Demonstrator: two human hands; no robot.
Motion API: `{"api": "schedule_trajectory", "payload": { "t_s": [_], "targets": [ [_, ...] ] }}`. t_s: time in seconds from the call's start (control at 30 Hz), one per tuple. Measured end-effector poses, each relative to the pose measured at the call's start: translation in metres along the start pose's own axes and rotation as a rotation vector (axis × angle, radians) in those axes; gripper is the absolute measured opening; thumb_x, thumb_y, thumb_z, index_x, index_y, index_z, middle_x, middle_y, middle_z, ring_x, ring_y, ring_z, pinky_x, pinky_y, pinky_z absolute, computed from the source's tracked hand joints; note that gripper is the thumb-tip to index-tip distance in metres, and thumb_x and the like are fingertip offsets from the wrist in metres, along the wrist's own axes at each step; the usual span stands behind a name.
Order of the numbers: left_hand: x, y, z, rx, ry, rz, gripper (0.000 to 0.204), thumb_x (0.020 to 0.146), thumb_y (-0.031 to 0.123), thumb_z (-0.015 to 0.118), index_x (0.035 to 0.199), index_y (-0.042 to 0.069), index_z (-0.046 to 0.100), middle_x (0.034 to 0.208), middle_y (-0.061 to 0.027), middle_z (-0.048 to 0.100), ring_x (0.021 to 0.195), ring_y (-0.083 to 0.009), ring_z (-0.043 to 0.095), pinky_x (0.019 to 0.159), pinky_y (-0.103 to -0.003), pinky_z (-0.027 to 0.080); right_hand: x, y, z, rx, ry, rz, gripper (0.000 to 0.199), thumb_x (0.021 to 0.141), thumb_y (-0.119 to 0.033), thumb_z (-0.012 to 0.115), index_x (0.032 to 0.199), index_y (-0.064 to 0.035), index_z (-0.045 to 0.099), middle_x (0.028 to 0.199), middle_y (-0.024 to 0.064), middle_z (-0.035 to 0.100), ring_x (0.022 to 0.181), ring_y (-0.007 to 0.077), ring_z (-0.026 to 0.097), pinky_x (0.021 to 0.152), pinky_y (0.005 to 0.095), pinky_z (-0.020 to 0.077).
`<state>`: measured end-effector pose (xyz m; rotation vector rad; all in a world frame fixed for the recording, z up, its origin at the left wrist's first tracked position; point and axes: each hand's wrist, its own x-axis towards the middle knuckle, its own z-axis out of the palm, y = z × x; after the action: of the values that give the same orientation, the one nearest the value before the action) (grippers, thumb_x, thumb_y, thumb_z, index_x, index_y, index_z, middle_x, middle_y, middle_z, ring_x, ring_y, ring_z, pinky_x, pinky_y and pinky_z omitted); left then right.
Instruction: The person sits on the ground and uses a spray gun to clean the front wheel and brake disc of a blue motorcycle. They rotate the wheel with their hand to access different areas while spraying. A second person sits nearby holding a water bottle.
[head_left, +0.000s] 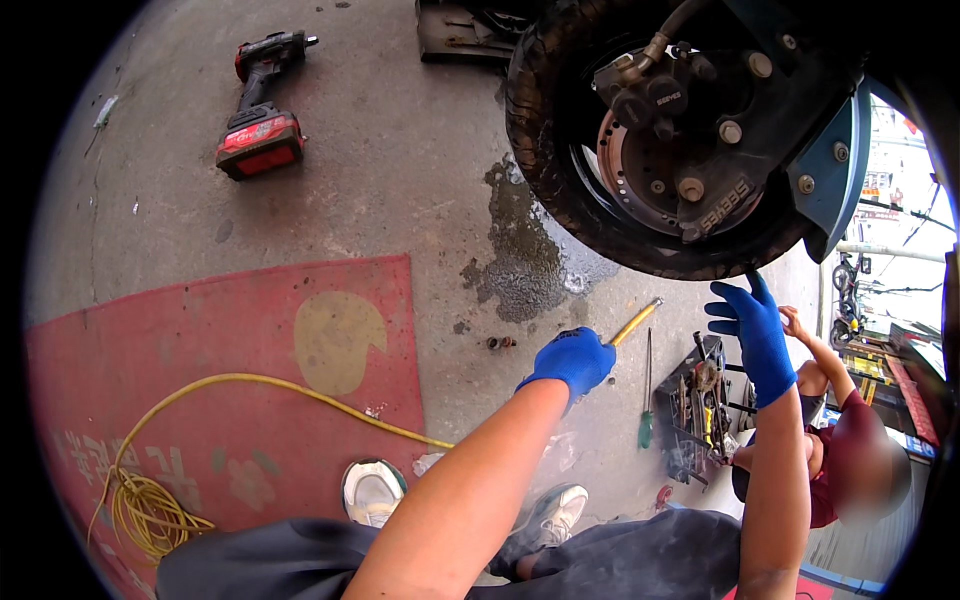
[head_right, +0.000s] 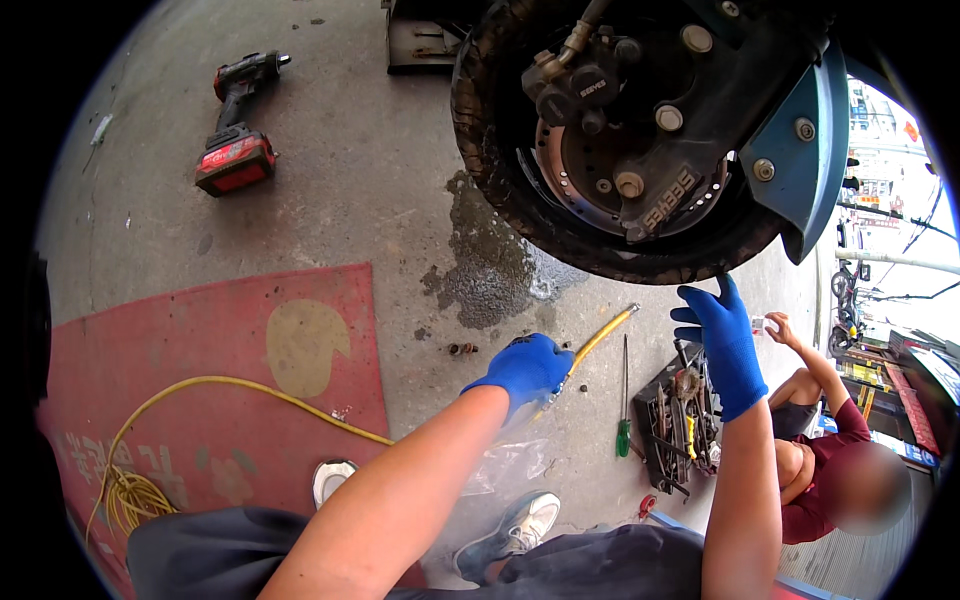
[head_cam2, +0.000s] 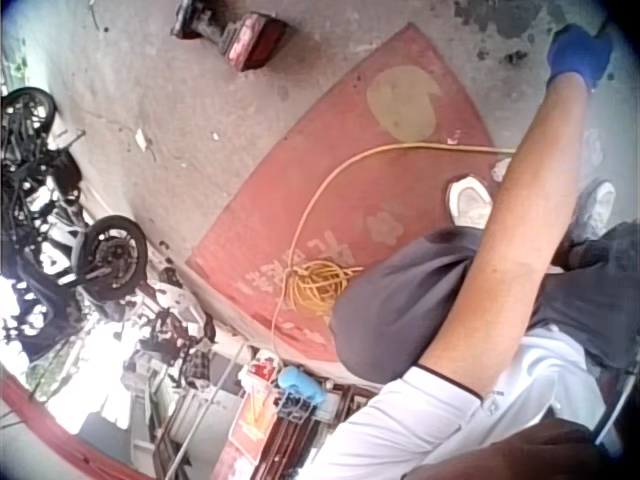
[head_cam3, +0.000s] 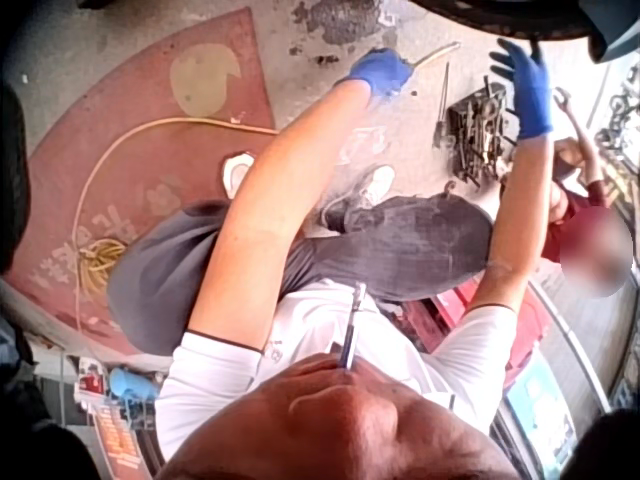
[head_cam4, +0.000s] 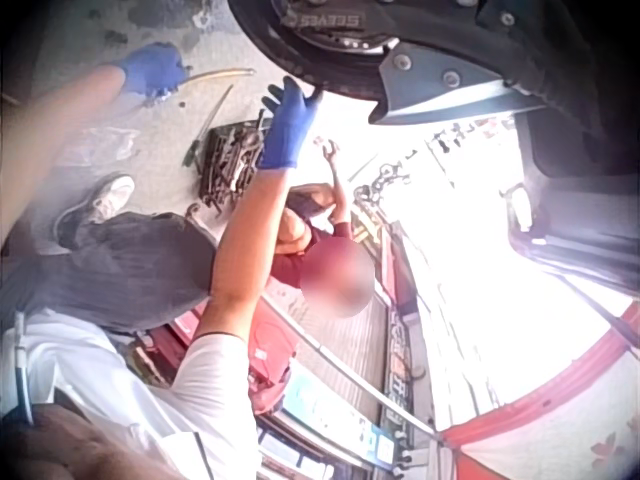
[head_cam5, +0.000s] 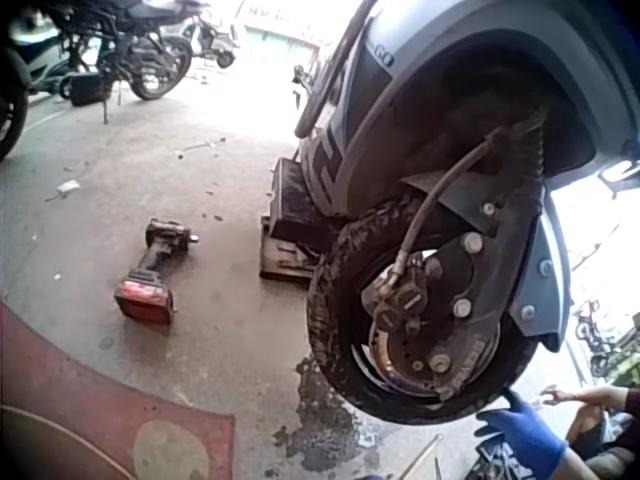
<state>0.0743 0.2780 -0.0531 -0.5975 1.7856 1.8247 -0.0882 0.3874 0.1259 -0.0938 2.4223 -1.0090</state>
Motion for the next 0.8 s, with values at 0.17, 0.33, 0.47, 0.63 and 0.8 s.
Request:
{"api": "schedule_trajectory", "payload": {
  "t_s": [0.17,0.33,0.47,0.63,0.8],
  "targets": [
    [0.001,-0.007,0.005,-0.004,0.074,0.029,0.041,0.085,0.041,0.05,0.084,0.006,0.072,0.086,-0.0168,0.07,0.084,-0.0319,0.067,0.08,-0.043,0.05,0.0,-0.005,0.003,-0.044,0.011,-0.011,0.064,0.094,-0.019,0.055,0.148,-0.0065,0.024,0.118,0.0183,0.062,0.089,0.0275,0.067,0.07,0.0366,0.0569],
    [-0.003,-0.003,0.002,0.009,0.1,0.032,0.042,0.085,0.041,0.05,0.085,0.006,0.072,0.091,-0.019,0.069,0.088,-0.0336,0.066,0.082,-0.044,0.049,0.004,-0.006,-0.006,-0.061,0.002,-0.009,0.068,0.094,-0.018,0.056,0.151,-0.0087,0.019,0.121,0.0182,0.061,0.089,0.0277,0.067,0.072,0.0381,0.0575],
    [0.003,-0.002,0.004,0.034,0.068,0.035,0.041,0.085,0.04,0.049,0.085,0.006,0.072,0.089,-0.0195,0.069,0.085,-0.0345,0.065,0.081,-0.044,0.05,0.0,-0.01,-0.005,-0.078,0.081,-0.033,0.07,0.091,-0.015,0.059,0.15,-0.0078,0.022,0.116,0.0166,0.062,0.084,0.0208,0.065,0.066,0.0314,0.0535],
    [-0.001,0.008,-0.004,-0.021,0.016,0.039,0.04,0.087,0.04,0.054,0.087,0.003,0.07,0.079,-0.016,0.069,0.073,-0.028,0.067,0.07,-0.039,0.052,0.004,-0.003,-0.013,-0.075,0.08,-0.134,0.079,0.088,-0.012,0.056,0.154,-0.0125,0.012,0.114,0.0173,0.062,0.087,0.0207,0.063,0.069,0.0311,0.0529],
    [0.011,0.004,-0.001,-0.124,0.003,0.031,0.044,0.085,0.042,0.055,0.089,0.0,0.068,0.081,-0.0161,0.069,0.074,-0.0257,0.067,0.071,-0.037,0.052,0.004,-0.016,-0.013,-0.181,0.149,-0.222,0.086,0.084,-0.017,0.06,0.154,-0.012,0.01,0.105,0.0169,0.065,0.08,0.018,0.062,0.066,0.0301,0.0526]
  ]
}}
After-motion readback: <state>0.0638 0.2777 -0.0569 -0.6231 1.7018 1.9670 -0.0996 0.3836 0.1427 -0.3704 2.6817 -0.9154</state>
